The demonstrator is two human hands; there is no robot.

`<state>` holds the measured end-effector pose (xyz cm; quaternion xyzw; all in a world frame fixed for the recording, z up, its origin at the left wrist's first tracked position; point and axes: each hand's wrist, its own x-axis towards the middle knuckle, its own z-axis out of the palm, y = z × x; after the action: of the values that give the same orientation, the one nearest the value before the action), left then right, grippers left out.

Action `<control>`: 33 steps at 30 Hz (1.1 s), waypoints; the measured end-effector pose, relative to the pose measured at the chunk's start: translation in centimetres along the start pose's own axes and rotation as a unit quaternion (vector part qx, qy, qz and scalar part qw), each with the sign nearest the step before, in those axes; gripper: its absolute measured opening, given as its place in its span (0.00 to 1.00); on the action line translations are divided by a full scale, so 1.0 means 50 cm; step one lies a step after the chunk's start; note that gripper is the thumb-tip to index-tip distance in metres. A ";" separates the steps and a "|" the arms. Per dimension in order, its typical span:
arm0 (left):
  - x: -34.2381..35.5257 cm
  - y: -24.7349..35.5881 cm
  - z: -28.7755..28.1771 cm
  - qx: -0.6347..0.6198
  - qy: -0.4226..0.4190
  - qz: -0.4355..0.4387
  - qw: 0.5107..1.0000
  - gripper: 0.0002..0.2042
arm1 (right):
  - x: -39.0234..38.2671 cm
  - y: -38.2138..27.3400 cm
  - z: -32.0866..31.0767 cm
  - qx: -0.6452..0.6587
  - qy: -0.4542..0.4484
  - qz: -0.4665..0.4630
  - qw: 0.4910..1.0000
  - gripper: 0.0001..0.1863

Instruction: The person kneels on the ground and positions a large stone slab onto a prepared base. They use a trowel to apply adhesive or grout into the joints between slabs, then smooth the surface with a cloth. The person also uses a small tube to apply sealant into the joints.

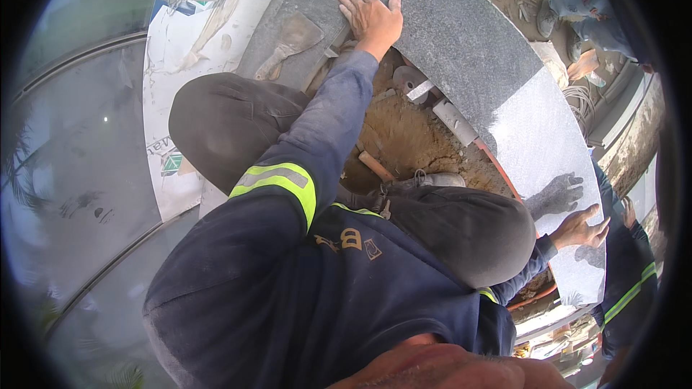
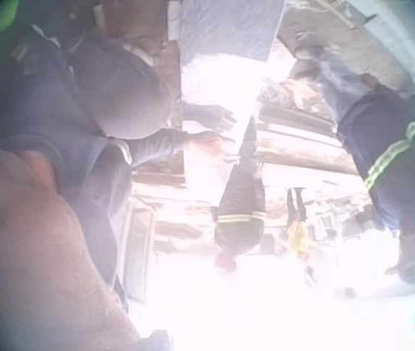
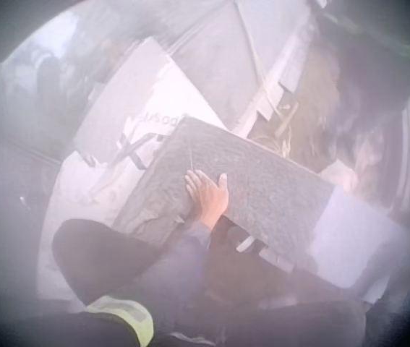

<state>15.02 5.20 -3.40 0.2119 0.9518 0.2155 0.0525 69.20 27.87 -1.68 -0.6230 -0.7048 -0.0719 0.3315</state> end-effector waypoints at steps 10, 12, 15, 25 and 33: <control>0.003 0.031 0.018 0.012 -0.030 -0.017 0.999 0.49 | -0.011 -0.266 0.089 0.098 -0.131 -0.095 0.982 0.32; 0.038 0.027 0.027 0.013 -0.019 -0.027 0.999 0.49 | -0.010 -0.308 0.096 0.119 -0.137 -0.139 0.973 0.31; 0.118 0.051 0.033 -0.032 0.006 -0.046 0.998 0.48 | 0.020 -0.374 0.086 0.118 -0.150 -0.169 0.967 0.31; 0.140 0.537 -0.248 -0.346 -0.195 0.348 0.849 0.25 | 0.249 -0.793 -0.102 0.232 -0.341 -0.171 0.895 0.15; 0.097 0.080 -0.491 -0.303 -0.286 -0.065 0.907 0.26 | 0.081 -1.123 -0.285 0.268 -0.559 -0.081 0.781 0.10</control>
<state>7.46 1.01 20.42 0.1759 0.7962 0.4200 0.3984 22.56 11.91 29.07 -0.3805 -0.8055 0.4535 0.0261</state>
